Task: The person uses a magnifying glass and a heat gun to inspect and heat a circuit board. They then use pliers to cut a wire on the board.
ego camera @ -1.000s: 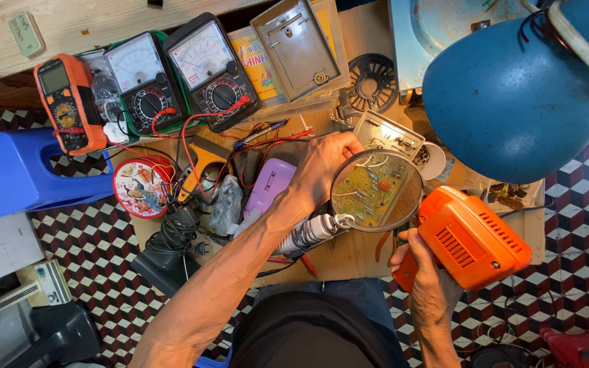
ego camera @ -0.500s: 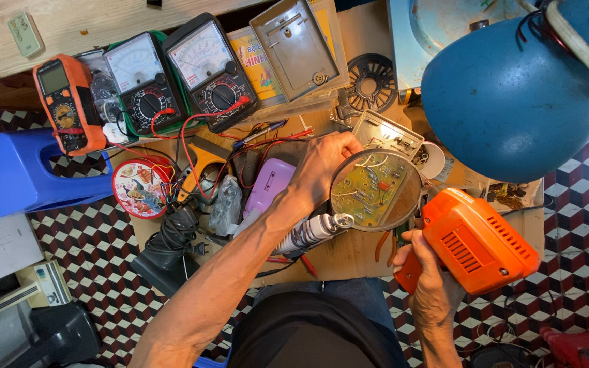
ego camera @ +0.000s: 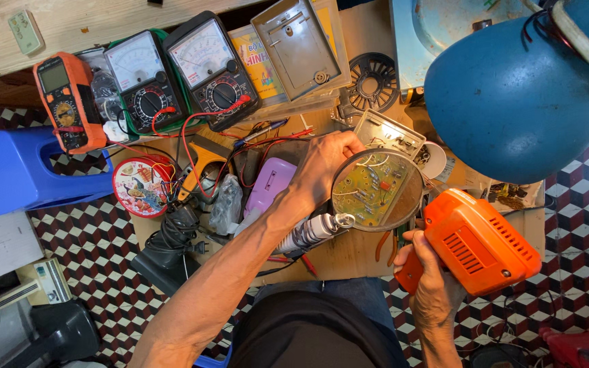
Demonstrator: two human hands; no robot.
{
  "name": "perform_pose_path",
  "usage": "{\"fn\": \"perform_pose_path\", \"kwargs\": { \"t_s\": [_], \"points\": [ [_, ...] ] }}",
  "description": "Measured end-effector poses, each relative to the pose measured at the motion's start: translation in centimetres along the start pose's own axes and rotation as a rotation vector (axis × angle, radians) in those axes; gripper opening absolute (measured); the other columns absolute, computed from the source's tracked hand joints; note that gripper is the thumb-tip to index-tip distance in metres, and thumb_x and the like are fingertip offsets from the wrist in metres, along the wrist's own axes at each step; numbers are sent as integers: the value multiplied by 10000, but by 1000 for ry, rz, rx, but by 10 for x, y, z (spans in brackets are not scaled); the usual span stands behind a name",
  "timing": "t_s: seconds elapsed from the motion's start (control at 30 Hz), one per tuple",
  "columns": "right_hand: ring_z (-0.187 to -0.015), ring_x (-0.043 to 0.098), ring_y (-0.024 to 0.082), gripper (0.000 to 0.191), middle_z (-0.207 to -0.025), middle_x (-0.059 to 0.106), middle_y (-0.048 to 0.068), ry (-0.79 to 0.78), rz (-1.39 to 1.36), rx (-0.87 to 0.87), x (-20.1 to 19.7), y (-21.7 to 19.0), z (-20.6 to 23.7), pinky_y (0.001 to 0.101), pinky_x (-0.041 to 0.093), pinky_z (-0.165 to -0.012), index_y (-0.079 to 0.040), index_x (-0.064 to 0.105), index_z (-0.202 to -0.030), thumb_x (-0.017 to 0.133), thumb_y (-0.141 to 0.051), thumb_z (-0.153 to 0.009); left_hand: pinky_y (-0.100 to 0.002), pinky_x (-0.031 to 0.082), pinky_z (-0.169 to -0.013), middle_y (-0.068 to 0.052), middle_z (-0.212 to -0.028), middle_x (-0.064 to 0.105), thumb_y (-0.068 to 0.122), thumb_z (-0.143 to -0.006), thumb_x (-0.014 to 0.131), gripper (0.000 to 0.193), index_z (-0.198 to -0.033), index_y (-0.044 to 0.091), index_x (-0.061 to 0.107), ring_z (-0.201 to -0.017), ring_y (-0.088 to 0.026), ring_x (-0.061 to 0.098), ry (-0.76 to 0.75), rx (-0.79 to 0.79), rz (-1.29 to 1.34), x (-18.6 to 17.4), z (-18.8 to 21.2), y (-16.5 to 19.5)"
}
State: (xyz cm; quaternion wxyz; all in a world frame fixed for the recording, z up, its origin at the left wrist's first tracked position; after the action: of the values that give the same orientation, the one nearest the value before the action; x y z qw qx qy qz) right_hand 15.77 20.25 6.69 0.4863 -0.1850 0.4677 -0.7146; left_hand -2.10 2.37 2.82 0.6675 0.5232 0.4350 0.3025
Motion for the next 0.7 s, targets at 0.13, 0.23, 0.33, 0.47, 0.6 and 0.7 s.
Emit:
{"fn": "perform_pose_path", "kwargs": {
  "t_s": [0.13,0.23,0.33,0.47,0.6,0.7],
  "points": [
    [-572,615,170,268,-651,621,93,-12,-36,-24,0,2,0,315,532,-531,0,682,-1010,648,-264,-975,-321,542,-699,-109,-798,702,200,-772,823,253,-873,6,698,-732,-197,690,3,15,-12,0,0,0],
    [-567,615,170,268,-646,620,93,-11,-34,-21,-1,4,-1,315,532,-526,0,682,-1007,650,-264,-972,-322,541,-698,-109,-795,700,198,-772,826,255,-869,2,696,-730,-195,685,2,16,-17,0,0,0],
    [-561,615,171,264,-640,621,92,-3,-27,-6,-1,6,-3,317,532,-519,-2,681,-1007,648,-262,-969,-316,547,-697,-106,-802,700,195,-767,824,254,-868,2,693,-728,-186,689,3,-1,-7,1,-1,-1],
    [-565,620,167,258,-645,627,89,-13,-28,-12,-1,6,-2,315,539,-520,-3,679,-1007,637,-256,-976,-312,548,-694,-106,-810,698,192,-763,826,257,-872,0,694,-730,-179,696,5,-21,-3,1,0,-1],
    [-568,621,172,249,-641,619,92,-11,-40,-14,-1,6,-2,313,537,-523,4,681,-1004,645,-240,-974,-311,552,-702,-109,-821,698,195,-773,826,261,-881,-2,692,-739,-181,699,4,-8,18,1,0,0],
    [-566,619,173,244,-641,618,91,-14,-67,-7,-1,6,-3,311,534,-519,6,678,-1003,649,-234,-970,-311,553,-697,-112,-818,698,198,-770,827,266,-880,-3,692,-736,-184,701,1,-14,14,0,-1,1]
  ]
}}
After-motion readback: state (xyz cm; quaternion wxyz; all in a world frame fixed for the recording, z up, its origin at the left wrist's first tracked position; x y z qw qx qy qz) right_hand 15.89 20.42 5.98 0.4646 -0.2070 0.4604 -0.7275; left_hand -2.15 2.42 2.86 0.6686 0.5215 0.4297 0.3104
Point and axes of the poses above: each hand's wrist, its own z-axis away from the middle knuckle, its own x-axis out of the palm, y = z × x, the point moved 2 cm from there along -z, towards the middle knuckle
